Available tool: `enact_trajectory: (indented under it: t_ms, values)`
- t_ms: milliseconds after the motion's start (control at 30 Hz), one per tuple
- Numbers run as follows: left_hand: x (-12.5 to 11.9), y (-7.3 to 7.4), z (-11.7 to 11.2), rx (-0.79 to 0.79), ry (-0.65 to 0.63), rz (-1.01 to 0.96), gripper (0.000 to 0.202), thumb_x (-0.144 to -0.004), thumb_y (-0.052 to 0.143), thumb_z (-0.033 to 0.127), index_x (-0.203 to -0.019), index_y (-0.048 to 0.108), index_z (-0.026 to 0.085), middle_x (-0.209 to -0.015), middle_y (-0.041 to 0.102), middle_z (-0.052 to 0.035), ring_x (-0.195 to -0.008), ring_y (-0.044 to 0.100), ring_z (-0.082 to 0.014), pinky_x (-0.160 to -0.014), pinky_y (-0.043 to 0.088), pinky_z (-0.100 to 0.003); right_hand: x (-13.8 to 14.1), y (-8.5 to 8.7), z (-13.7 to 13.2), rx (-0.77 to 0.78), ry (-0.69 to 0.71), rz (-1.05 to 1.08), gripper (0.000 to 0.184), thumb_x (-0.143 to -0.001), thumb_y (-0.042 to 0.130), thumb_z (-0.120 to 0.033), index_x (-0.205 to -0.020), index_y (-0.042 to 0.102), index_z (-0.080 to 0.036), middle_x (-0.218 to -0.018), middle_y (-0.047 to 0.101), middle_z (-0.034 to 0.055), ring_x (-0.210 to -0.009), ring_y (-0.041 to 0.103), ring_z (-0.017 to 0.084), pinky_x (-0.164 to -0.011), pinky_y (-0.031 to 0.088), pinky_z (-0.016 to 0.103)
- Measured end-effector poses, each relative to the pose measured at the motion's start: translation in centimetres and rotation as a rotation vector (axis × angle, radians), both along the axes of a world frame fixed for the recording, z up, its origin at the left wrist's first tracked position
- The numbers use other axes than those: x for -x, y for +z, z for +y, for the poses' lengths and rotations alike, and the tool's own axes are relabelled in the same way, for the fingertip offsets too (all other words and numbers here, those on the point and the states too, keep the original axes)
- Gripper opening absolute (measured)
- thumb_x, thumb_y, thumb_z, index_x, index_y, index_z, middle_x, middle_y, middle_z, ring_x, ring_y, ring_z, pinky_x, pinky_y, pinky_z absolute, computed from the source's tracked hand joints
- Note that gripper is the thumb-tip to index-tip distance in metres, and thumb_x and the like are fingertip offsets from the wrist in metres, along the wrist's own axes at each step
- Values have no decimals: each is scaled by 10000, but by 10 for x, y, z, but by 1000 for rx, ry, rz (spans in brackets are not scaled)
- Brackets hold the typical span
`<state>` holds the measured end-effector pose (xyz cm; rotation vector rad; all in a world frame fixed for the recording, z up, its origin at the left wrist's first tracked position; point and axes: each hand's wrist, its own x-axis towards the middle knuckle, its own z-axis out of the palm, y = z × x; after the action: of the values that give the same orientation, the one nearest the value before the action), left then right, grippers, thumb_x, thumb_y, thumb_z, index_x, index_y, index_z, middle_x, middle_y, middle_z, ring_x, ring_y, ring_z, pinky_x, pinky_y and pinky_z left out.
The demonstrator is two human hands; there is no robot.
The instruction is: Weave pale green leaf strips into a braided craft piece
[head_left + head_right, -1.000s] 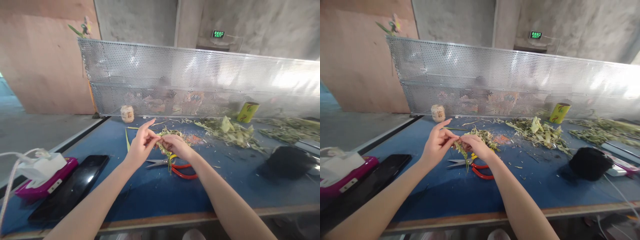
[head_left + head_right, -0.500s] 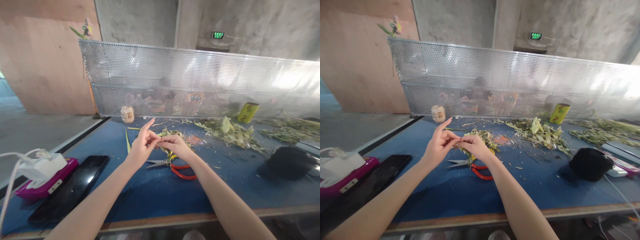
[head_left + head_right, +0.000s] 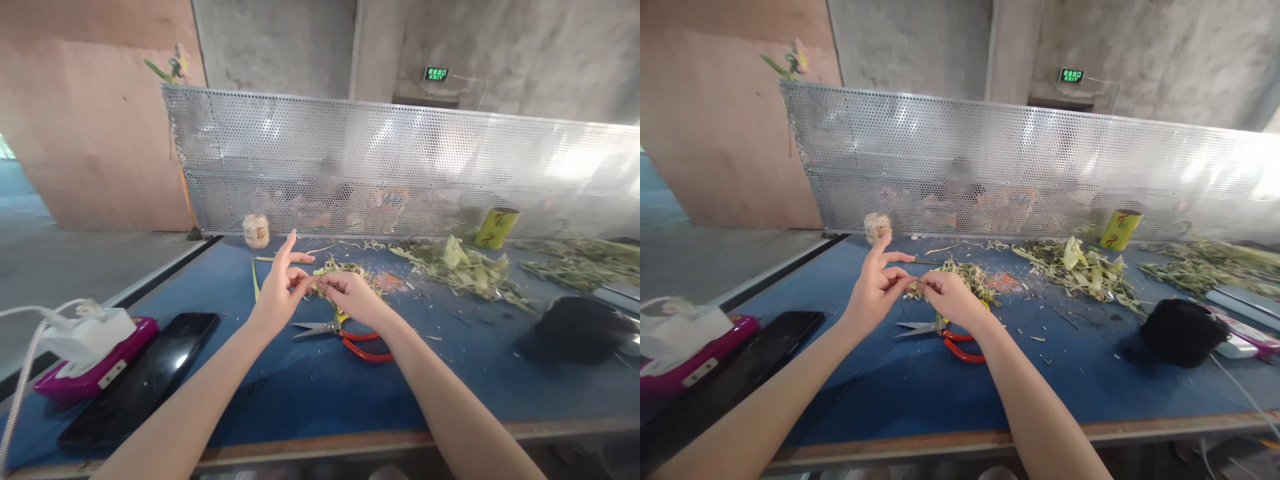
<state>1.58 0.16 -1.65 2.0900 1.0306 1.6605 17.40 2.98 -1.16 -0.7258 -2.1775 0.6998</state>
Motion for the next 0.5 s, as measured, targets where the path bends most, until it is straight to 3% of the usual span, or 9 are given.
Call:
enact_trajectory:
  t_ms: [167, 333, 500]
  values:
    - [0, 3, 2, 204, -6, -80, 677, -754, 554, 274, -1310, 171, 222, -999, 531, -91, -619, 570, -95, -503, 461, -217, -3, 0, 5, -265, -28, -137, 206, -830, 365, -148, -818, 571, -158, -720, 554, 15, -631, 464, 95, -601, 361, 207]
    - [2, 1, 6, 577, -19, -38, 603, -775, 456, 470, -1252, 273, 148, -703, 577, -23, -467, 526, -105, -409, 400, -229, -2, -5, 9, -546, -80, -358, 203, -851, 355, -133, -814, 555, -134, -776, 581, 71, -758, 518, 152, -688, 407, 268]
    - [2, -1, 5, 642, -46, 32, 595, -767, 454, 495, -1219, 314, 133, -621, 592, -5, -451, 505, -107, -404, 375, -226, -2, -7, 10, -731, -38, -497, 154, -816, 400, -66, -808, 545, -119, -764, 571, 71, -766, 514, 162, -727, 414, 287]
